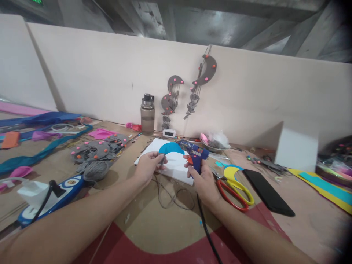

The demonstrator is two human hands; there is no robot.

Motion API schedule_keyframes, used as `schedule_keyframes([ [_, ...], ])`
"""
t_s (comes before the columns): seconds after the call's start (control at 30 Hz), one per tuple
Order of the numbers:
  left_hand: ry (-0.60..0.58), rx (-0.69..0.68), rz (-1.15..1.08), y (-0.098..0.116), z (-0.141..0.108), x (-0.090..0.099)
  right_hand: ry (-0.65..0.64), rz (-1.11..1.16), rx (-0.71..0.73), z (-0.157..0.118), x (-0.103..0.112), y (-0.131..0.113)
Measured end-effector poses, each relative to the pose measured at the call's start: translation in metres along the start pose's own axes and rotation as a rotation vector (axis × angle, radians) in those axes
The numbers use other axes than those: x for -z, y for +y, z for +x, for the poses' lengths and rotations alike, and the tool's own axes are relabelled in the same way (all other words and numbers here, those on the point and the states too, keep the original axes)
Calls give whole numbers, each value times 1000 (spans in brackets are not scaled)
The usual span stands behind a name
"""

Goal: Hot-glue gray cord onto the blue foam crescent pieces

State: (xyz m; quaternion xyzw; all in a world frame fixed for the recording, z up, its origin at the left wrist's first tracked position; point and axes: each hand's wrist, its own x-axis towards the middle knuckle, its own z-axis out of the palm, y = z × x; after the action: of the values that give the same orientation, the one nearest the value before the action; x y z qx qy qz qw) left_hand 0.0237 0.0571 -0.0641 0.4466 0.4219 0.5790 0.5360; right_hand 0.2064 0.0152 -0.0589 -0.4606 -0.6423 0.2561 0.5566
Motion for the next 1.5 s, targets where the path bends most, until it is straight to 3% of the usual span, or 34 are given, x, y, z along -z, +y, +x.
schedule_keyframes([
  [0.1,-3,-18,-16,0,-1,-1,-93,83,18,-6,-2,-7],
  [0.37,17,9,19,-3,1,0,-191,-116,51,-11,-1,-10],
  [0.7,-2,-28,20,-6,1,0,-179,-321,15,-10,-3,-9],
  [1.5,27,-37,79,0,-3,-4,-178,-351,59,-10,-3,-8],
])
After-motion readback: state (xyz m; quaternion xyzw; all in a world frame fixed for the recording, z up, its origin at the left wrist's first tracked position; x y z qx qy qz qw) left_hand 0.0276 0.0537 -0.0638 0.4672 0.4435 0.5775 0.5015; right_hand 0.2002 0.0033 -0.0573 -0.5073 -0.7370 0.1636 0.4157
